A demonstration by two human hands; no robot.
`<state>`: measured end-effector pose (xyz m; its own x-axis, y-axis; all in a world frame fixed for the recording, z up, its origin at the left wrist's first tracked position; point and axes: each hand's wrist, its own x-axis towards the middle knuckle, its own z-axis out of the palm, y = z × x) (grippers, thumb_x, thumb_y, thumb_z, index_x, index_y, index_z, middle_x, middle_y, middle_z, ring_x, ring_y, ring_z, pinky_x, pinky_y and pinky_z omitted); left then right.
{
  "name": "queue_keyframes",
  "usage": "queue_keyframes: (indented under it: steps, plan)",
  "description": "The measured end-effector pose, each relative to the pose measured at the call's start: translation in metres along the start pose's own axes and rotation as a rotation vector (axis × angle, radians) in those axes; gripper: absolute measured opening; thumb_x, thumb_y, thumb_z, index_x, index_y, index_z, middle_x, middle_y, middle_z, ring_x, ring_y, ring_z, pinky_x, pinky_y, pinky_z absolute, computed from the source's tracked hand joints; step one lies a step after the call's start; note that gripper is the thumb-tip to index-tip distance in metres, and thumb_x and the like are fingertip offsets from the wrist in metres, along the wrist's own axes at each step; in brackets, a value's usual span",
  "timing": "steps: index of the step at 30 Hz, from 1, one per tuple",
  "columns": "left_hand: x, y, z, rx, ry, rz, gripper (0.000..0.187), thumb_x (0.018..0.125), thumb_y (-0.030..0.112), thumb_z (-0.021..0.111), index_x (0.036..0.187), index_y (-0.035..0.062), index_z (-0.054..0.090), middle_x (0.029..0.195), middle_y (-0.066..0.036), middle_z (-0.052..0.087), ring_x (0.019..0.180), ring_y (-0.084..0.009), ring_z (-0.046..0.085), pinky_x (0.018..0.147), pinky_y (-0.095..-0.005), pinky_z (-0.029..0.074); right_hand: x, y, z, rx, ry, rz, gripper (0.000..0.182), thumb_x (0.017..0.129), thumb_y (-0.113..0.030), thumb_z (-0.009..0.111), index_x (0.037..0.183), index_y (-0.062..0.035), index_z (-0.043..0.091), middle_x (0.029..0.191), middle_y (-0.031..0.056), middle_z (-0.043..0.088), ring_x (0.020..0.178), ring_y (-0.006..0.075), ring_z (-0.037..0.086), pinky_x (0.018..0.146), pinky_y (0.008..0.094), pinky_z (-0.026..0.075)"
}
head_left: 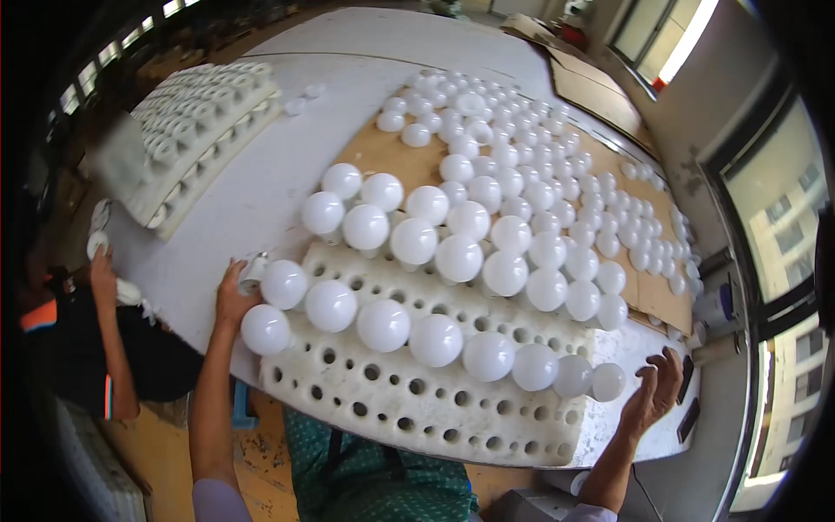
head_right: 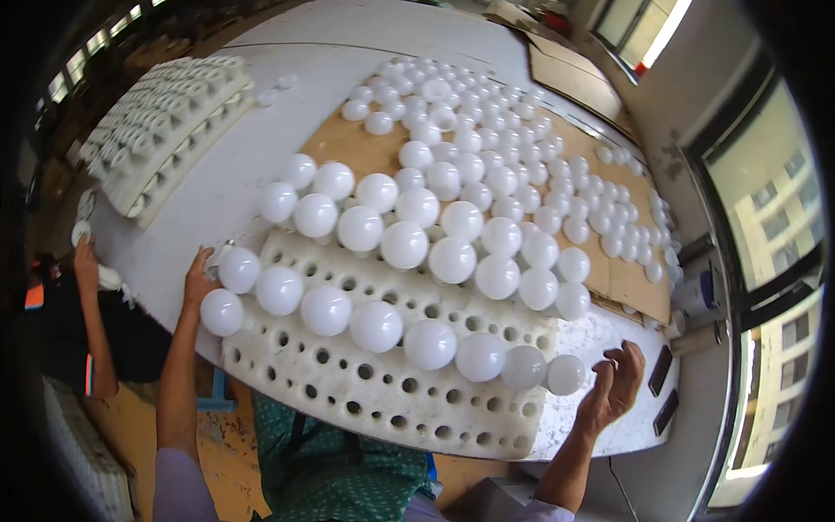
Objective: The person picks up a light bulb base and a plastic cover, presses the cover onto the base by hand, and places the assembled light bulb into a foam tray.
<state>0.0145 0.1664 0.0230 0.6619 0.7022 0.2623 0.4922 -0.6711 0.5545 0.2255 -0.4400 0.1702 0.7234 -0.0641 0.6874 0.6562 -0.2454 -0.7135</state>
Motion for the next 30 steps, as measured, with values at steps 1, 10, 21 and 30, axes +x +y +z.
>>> queue_keyframes:
  steps: [1,10,21,30]
  plan:
    - [0.004,0.003,0.003,0.025,-0.042,0.047,0.068,0.054,0.014,0.082,0.115,0.0007,0.054,0.132,-0.028,0.041,0.123,-0.0351,0.042,0.101,-0.0375,0.038,0.008,0.008,0.0,-0.003,0.012,-0.012,0.03,0.083,0.003,0.052,0.113,0.0006,0.054,0.116,0.0101,0.05,0.085,0.0148,0.053,0.061,0.0231,0.044]
    - [-0.009,0.007,0.013,-0.017,0.167,-0.068,0.056,0.065,0.004,0.075,0.112,-0.0023,0.047,0.109,-0.019,0.057,0.106,-0.0276,0.054,0.094,-0.0353,0.042,0.097,0.153,-0.004,-0.463,-0.22,0.258,0.04,0.078,-0.009,0.065,0.116,-0.0043,0.054,0.109,0.0119,0.059,0.085,0.0191,0.06,0.074,0.0306,0.049]
    - [-0.07,0.033,-0.062,0.207,0.134,0.041,0.062,0.058,0.005,0.077,0.111,-0.005,0.048,0.139,-0.024,0.034,0.122,-0.0347,0.043,0.098,-0.0377,0.038,0.17,0.267,0.075,-0.696,-0.726,-0.008,0.073,0.066,-0.019,0.074,0.131,-0.0109,0.042,0.126,0.0201,0.048,0.115,0.0355,0.048,0.094,0.0402,0.043]
    - [-0.067,0.116,-0.067,-0.054,-0.318,0.281,0.087,0.055,-0.006,0.072,0.132,0.0014,0.033,0.129,-0.017,0.044,0.115,-0.0272,0.047,0.097,-0.0346,0.037,0.158,0.219,0.072,-1.111,-0.622,0.31,0.072,0.068,-0.048,0.069,0.121,-0.0032,0.048,0.109,0.0239,0.056,0.104,0.0354,0.055,0.09,0.0384,0.045]
